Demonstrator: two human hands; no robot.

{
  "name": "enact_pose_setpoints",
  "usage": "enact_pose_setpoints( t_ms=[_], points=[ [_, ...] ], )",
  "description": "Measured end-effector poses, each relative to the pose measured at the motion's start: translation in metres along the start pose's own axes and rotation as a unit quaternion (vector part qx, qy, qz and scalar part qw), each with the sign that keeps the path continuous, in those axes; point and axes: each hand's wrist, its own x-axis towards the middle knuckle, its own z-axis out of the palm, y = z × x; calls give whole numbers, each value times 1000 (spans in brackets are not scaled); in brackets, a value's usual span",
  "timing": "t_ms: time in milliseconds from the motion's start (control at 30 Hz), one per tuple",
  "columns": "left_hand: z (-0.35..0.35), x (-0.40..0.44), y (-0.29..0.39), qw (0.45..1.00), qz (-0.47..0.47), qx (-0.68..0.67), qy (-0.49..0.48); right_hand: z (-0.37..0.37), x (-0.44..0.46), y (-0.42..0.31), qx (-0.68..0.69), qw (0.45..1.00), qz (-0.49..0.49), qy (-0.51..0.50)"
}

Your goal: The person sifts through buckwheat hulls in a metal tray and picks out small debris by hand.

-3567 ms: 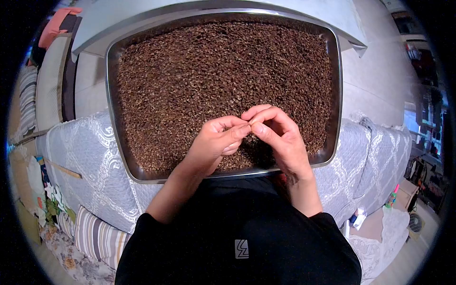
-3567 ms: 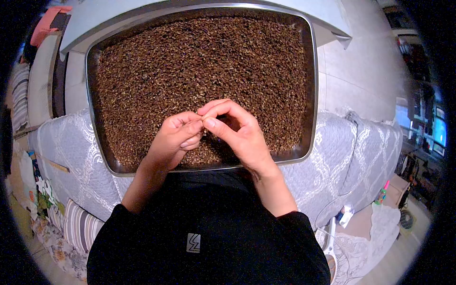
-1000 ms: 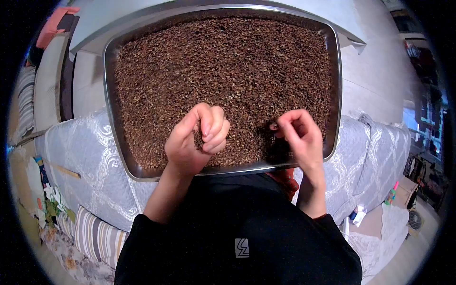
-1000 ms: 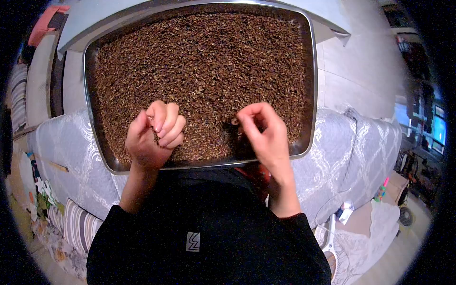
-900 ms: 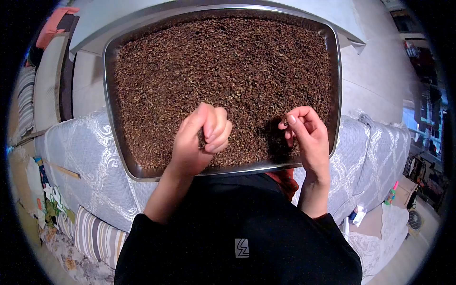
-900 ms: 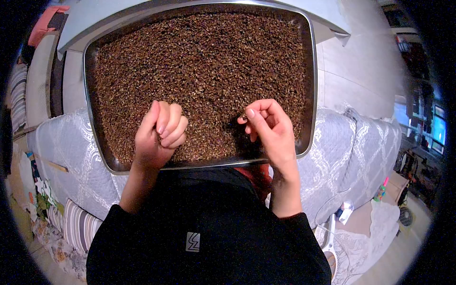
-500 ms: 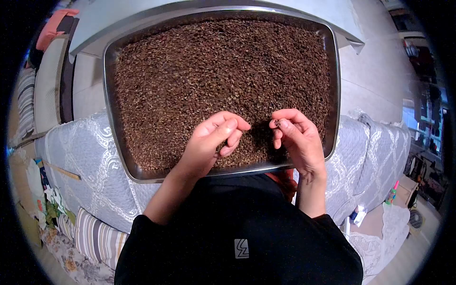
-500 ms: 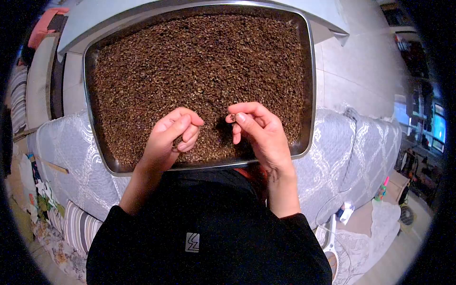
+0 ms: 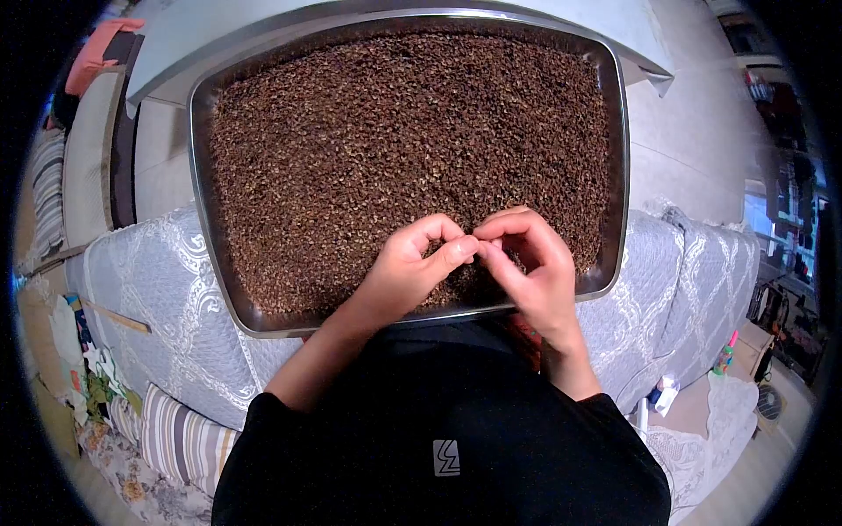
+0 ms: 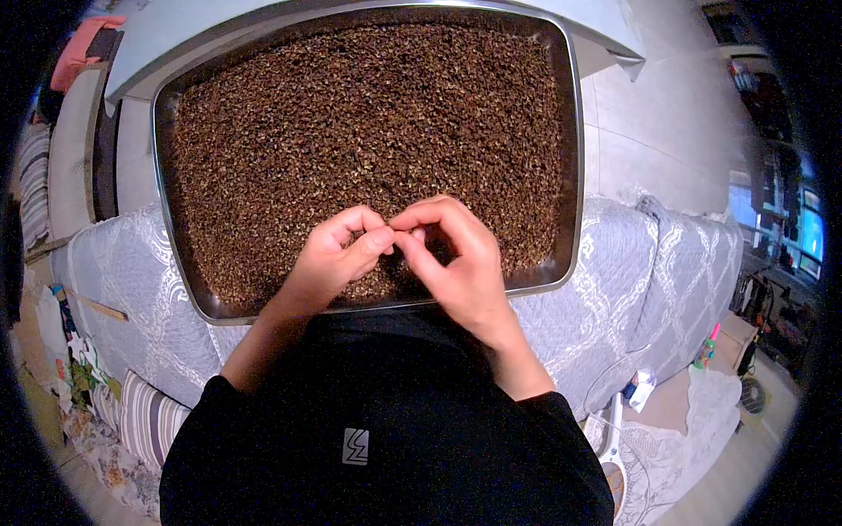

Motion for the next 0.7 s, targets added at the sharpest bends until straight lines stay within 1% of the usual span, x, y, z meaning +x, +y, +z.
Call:
enact_pose_setpoints(
  t_ms=[67, 100, 200, 300, 367, 467, 500, 533, 600, 667, 700],
  points=[
    [-1, -1, 4, 1000, -1, 11, -15, -4, -3, -6, 112, 987, 116, 10],
    [-2, -2, 6, 1000, 0, 17, -22, -10, -3, -5, 113, 984, 135, -11],
    [-2, -3, 1, 997, -41, -62, -33, -11, -2, -3, 211, 966, 147, -13],
    [-7, -6, -1, 979, -42, -194, -43, -12, 1, -3, 149, 978, 139, 41],
    [-10, -8, 2, 974, -40, -216, -49, -13, 3, -4, 85, 984, 136, 70],
    [-11, -8, 6, 976, -35, -211, -45, -17, 6, -2, -65, 996, 37, 53],
    [-11, -8, 6, 978, -34, -203, -42, -19, 7, -3, -133, 991, -17, 28],
    [-11, -7, 5, 981, -28, -186, -47, -19, 10, -6, -179, 979, -97, 12],
    [-11, -4, 1, 986, -15, -153, -58, -11, 5, -15, -68, 997, -20, -26],
    [-7, -4, 2, 988, -29, -143, -47, -9, 5, -7, -73, 993, -63, -64],
    [-6, -4, 2, 989, -35, -137, -42, -8, 5, -8, -53, 996, -47, -60]
  ],
)
